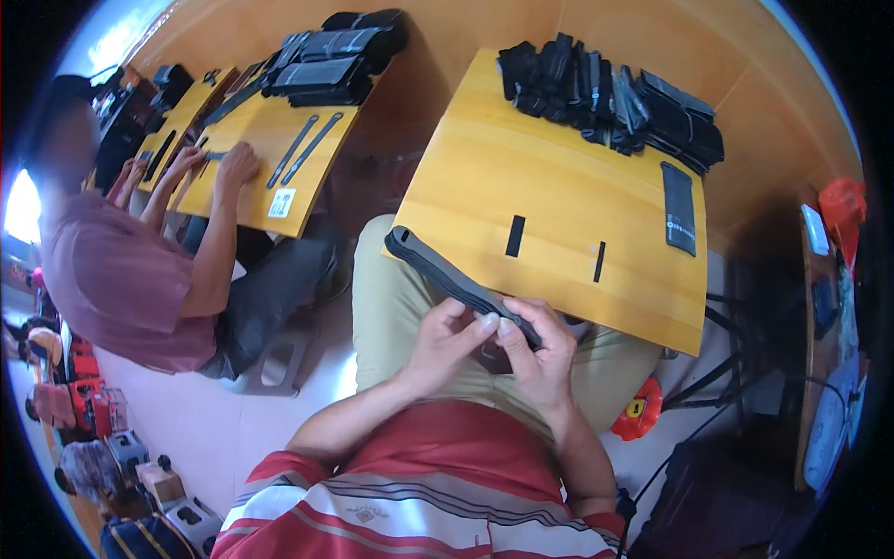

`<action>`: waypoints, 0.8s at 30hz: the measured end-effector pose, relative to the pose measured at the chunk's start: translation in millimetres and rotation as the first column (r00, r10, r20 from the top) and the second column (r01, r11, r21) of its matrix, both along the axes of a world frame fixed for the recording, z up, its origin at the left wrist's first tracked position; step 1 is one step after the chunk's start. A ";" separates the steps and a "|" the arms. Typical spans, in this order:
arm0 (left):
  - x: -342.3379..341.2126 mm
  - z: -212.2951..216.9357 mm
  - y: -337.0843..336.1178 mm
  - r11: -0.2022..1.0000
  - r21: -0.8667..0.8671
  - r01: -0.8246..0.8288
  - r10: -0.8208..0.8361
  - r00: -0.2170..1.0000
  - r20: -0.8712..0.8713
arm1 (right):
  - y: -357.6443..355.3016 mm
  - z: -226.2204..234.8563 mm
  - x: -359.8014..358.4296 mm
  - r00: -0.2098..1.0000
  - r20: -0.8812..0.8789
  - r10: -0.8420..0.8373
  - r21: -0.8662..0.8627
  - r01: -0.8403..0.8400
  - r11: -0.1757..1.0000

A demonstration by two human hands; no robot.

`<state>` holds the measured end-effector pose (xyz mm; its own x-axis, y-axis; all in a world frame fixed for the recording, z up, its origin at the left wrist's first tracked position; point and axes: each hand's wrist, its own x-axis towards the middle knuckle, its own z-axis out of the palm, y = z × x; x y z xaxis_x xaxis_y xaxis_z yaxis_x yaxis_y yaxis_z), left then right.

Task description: Assembling, organizing, and measuring black textile strips or labels at a workbench.

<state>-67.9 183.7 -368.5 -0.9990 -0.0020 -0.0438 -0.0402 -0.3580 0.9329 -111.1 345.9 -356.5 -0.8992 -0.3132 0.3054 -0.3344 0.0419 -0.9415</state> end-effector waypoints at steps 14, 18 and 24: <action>3.3 -16.8 -20.0 0.997 0.026 0.076 -0.078 0.994 0.075 | 16.2 -14.1 -7.3 0.953 0.185 0.242 0.097 -0.263 0.960; 3.2 -22.0 -25.0 0.995 0.022 0.101 -0.102 0.990 0.095 | 18.7 -8.7 -12.3 0.924 0.259 0.282 0.146 -0.326 0.934; 0.4 -25.7 -29.8 0.990 0.081 0.117 -0.126 0.985 0.119 | 16.8 -3.6 -19.1 0.878 0.345 0.331 0.221 -0.419 0.881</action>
